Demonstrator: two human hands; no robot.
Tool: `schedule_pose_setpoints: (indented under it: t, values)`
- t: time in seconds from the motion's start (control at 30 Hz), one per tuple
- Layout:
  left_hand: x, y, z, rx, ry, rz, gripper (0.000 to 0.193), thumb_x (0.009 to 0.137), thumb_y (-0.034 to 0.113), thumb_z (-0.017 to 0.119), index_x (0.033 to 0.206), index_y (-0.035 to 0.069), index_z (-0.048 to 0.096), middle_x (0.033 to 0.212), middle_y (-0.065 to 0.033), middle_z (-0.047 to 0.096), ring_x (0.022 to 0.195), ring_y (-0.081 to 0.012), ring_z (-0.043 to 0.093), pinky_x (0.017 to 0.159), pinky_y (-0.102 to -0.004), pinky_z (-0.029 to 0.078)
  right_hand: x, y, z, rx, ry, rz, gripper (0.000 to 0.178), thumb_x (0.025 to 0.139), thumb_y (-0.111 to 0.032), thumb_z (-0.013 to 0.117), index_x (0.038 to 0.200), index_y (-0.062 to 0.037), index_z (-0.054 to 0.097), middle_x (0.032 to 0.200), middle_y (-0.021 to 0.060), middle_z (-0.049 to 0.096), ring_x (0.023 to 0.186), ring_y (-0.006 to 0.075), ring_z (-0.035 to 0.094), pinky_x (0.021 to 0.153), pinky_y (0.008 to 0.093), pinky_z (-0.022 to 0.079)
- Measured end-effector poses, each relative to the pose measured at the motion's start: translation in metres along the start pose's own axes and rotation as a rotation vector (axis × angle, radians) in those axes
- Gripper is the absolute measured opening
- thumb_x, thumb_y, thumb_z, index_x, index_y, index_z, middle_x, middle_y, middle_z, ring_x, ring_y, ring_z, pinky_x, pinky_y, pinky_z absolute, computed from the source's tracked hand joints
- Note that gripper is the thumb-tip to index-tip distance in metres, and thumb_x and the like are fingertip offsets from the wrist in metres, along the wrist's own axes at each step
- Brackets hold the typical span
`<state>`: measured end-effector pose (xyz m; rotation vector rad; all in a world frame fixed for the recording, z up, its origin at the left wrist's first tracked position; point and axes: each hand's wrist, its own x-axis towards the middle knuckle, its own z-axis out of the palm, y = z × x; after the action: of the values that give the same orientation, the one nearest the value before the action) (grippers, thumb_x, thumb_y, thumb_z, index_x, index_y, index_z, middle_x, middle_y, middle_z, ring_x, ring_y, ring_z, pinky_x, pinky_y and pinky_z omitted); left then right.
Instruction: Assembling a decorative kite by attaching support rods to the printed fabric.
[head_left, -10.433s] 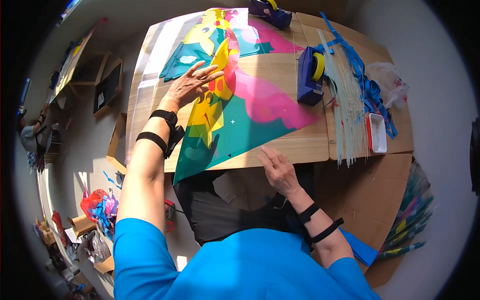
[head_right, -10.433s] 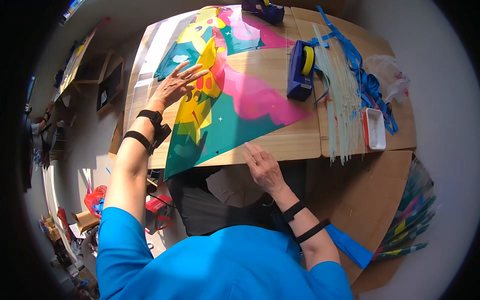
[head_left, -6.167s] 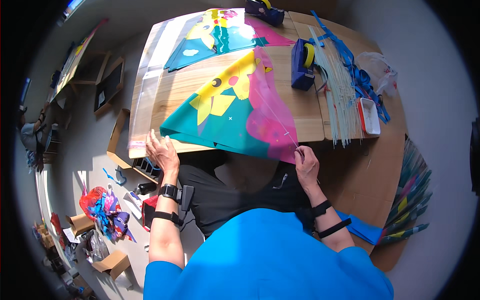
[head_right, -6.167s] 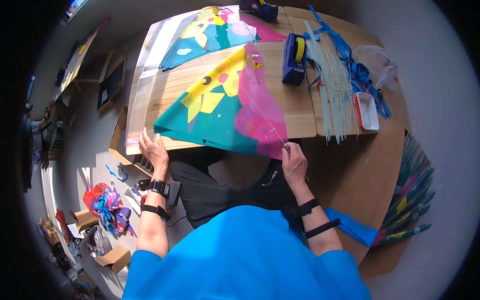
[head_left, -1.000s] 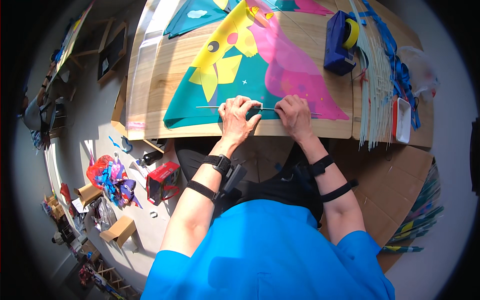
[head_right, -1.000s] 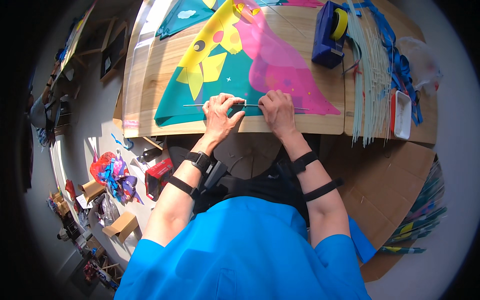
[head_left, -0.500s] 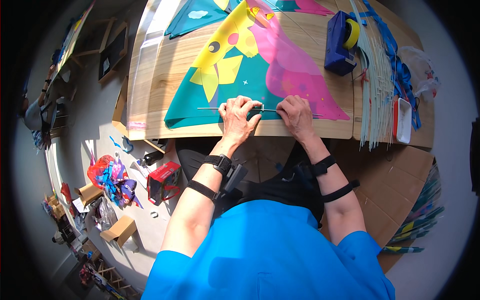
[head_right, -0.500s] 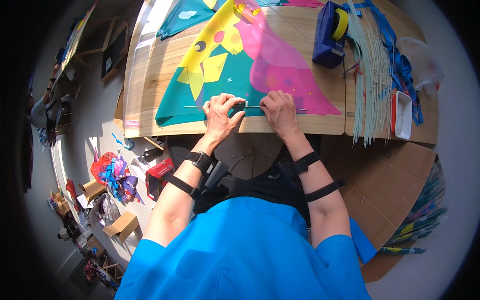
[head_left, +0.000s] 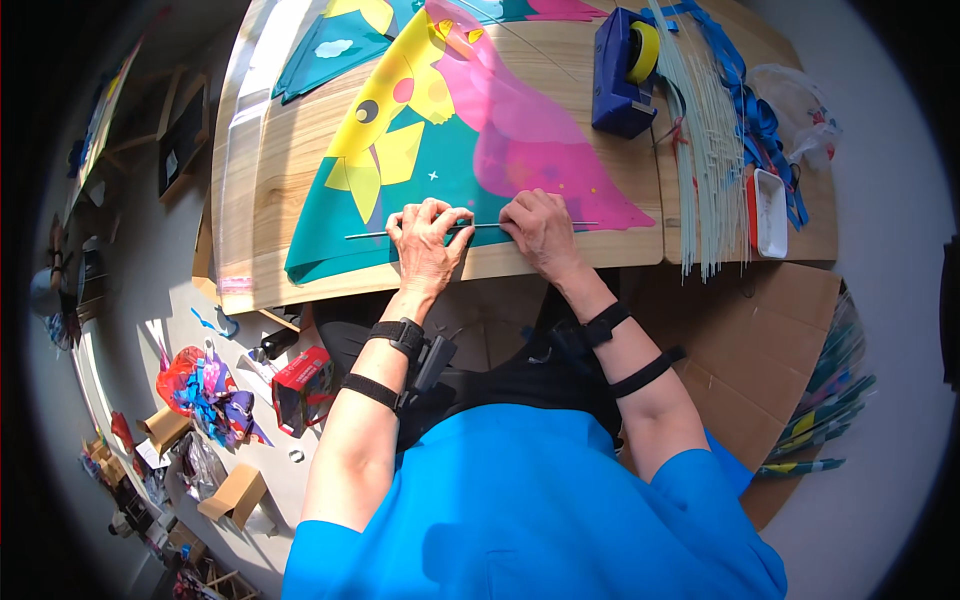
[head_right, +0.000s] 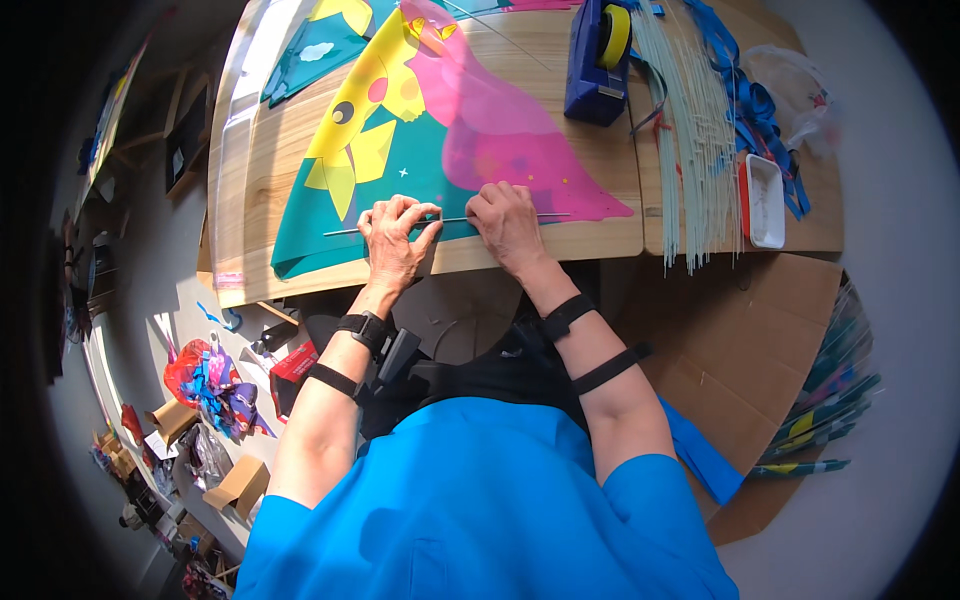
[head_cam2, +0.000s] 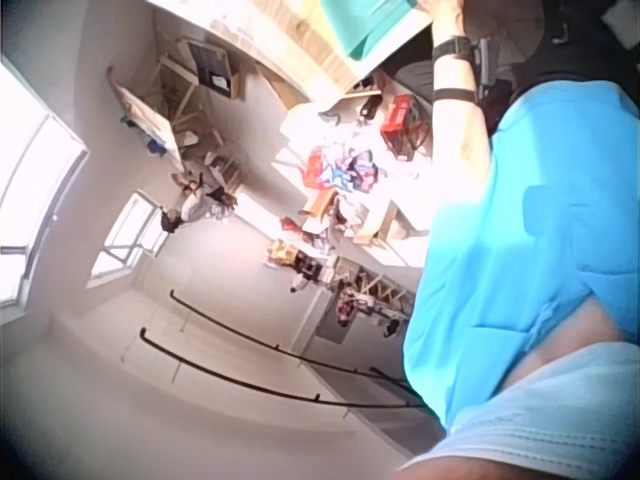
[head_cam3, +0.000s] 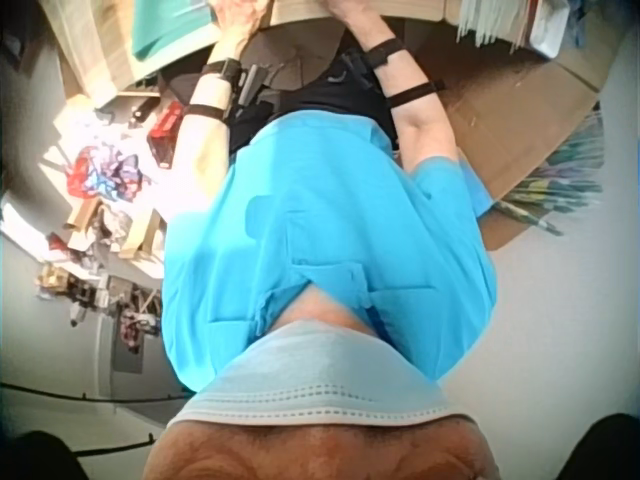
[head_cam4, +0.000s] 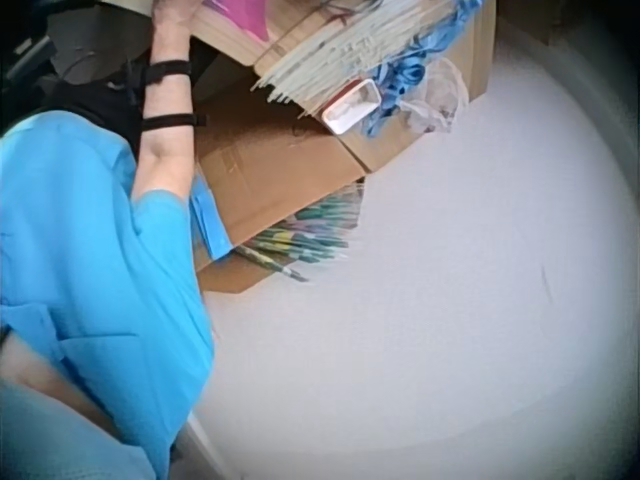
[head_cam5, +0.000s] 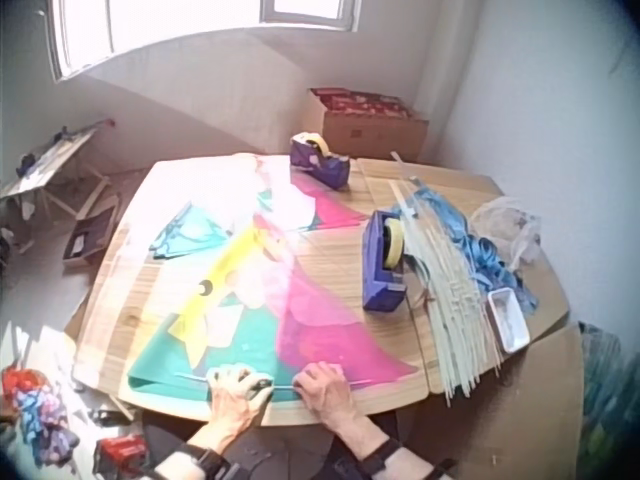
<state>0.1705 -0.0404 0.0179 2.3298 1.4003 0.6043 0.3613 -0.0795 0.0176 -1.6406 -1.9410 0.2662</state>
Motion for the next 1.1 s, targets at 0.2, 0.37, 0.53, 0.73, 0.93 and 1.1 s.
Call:
schedule_pose_setpoints:
  t: [0.2,0.37,0.53,0.73,0.93,1.1]
  values:
    - [-0.0022,-0.0003,0.0014,0.018,0.022,0.004,0.019,0.076,0.027,0.075,0.094,0.024,0.069,0.094,0.0044,0.055,0.097,-0.0179,0.051,0.095,-0.0443,0.027,0.0002,-0.0002,-0.0019,0.007,-0.035,0.003,0.006,0.075,-0.008,0.064,0.078,-0.0099,0.059,0.079,0.0039,0.054,0.083,0.0242,0.054,0.077,0.0379,0.040]
    - [-0.0025,0.0014,-0.0009,0.020,0.010,-0.003,0.020,0.077,0.027,0.074,0.096,0.024,0.069,0.094,0.0042,0.055,0.098,-0.0180,0.051,0.095,-0.0447,0.027,-0.0009,0.0004,-0.0034,0.010,-0.035,-0.001,0.006,0.076,-0.005,0.061,0.077,-0.0091,0.057,0.079,0.0052,0.053,0.083,0.0248,0.053,0.076,0.0384,0.040]
    - [-0.0024,0.0010,-0.0004,0.017,0.013,-0.002,0.020,0.076,0.027,0.075,0.095,0.024,0.069,0.094,0.0045,0.055,0.097,-0.0180,0.051,0.095,-0.0445,0.027,-0.0014,-0.0004,-0.0037,0.000,-0.026,0.000,0.006,0.075,-0.004,0.058,0.077,-0.0089,0.056,0.078,0.0055,0.052,0.083,0.0252,0.053,0.077,0.0383,0.040]
    - [-0.0007,0.0025,0.0012,-0.003,0.010,-0.015,0.017,0.075,0.027,0.075,0.091,0.025,0.069,0.094,0.0041,0.056,0.098,-0.0187,0.051,0.097,-0.0448,0.027,-0.0031,0.0024,-0.0038,-0.004,-0.028,0.027,0.006,0.074,-0.004,0.058,0.077,-0.0087,0.056,0.079,0.0054,0.053,0.083,0.0251,0.054,0.077,0.0383,0.040]
    - [-0.0032,0.0020,-0.0014,-0.017,0.016,-0.043,0.016,0.075,0.027,0.075,0.090,0.024,0.068,0.093,0.0038,0.055,0.098,-0.0189,0.050,0.097,-0.0451,0.026,-0.0008,-0.0012,-0.0031,0.025,-0.031,0.021,0.007,0.076,-0.005,0.062,0.078,-0.0089,0.057,0.080,0.0058,0.054,0.084,0.0255,0.054,0.078,0.0387,0.040]
    - [0.0002,0.0056,-0.0009,-0.032,0.053,0.000,0.017,0.075,0.027,0.075,0.091,0.025,0.070,0.092,0.0039,0.056,0.098,-0.0176,0.051,0.097,-0.0427,0.026,-0.0016,0.0020,-0.0061,0.038,-0.059,0.049,0.013,0.074,-0.004,0.067,0.080,-0.0092,0.057,0.080,0.0055,0.054,0.084,0.0261,0.054,0.079,0.0397,0.040]
